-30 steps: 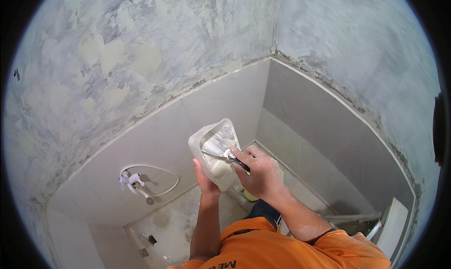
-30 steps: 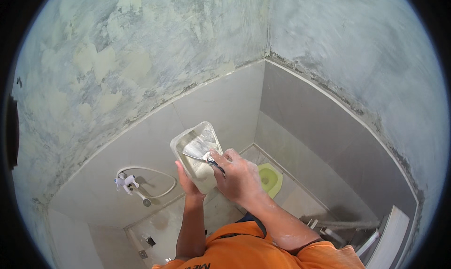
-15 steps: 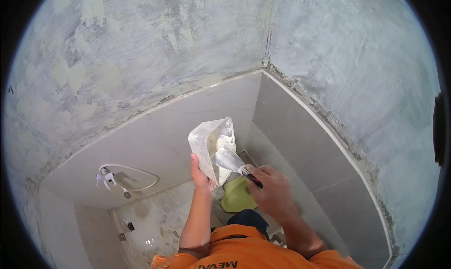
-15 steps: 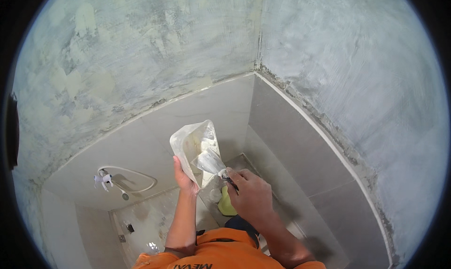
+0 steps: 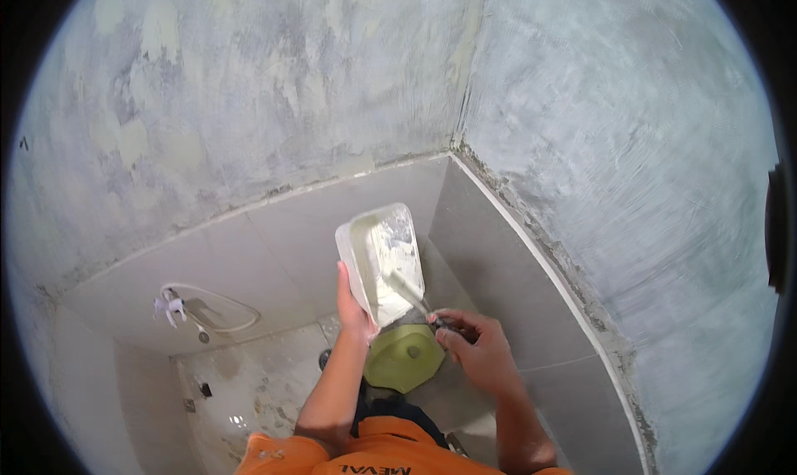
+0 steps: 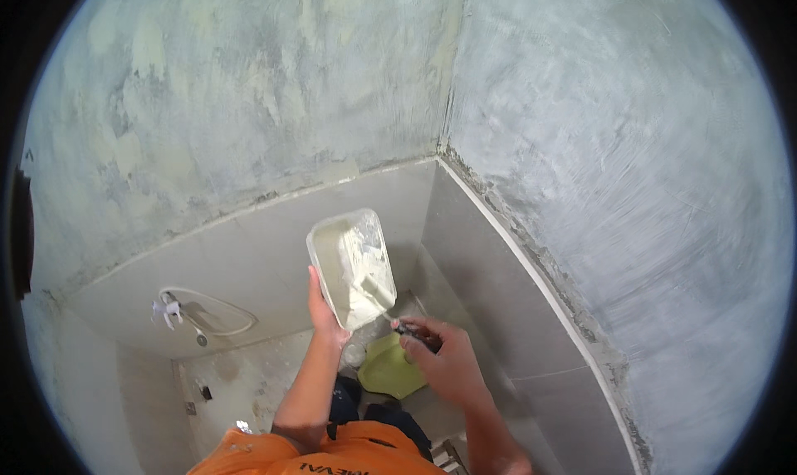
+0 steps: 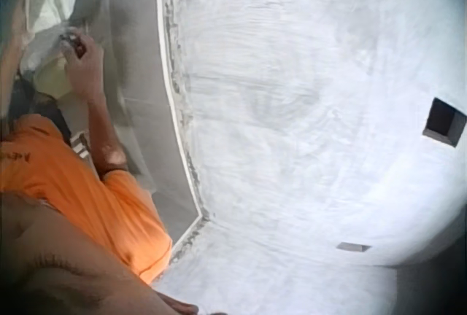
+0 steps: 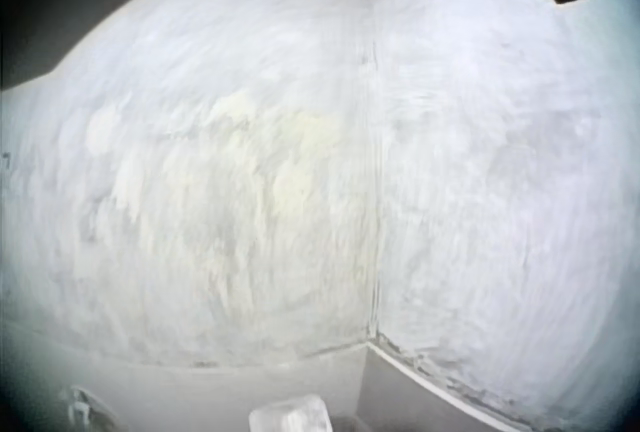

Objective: The person applies plaster to an unfinished bathroom wall using a putty knife and a plastic container.

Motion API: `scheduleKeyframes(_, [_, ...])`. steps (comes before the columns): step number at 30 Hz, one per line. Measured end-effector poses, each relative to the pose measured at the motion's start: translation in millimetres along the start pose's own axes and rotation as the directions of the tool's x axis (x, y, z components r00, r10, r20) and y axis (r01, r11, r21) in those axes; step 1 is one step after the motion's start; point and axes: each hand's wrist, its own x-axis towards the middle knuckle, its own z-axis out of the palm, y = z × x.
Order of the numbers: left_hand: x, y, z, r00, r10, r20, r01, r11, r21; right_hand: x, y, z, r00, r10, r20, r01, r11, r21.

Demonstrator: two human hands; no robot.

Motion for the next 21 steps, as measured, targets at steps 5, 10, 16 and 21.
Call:
scheduleKeyframes(5, [4, -14, -5, 0.997, -0.031, 0.076, 0.047, 0.975, -0.216, -6, -11, -10, 0.985, 0.165, 0.051, -0.169, 0.864, 0.475])
scheduleKeyframes(10, [1, -11, 1, 0.986, -0.145, 0.087, 0.164, 0.948, -0.274, -6, -6, -18, 0.987, 0.152, -0.044, -0.074, 0.689, 0.721])
scheduleKeyframes(16, [17, 14, 7, 0.977, -0.182, 0.107, 0.201, 0.957, -0.210, 15, -15, -15, 0.992, 0.111, -0.064, -0.021, 0.635, 0.773])
scheduleKeyframes(21, [38, 49, 29, 0.976, -0.131, 0.174, 0.154, 0.979, -0.131, 51, -40, -10, 0.998, 0.047, -0.042, 0.000, 0.671, 0.741])
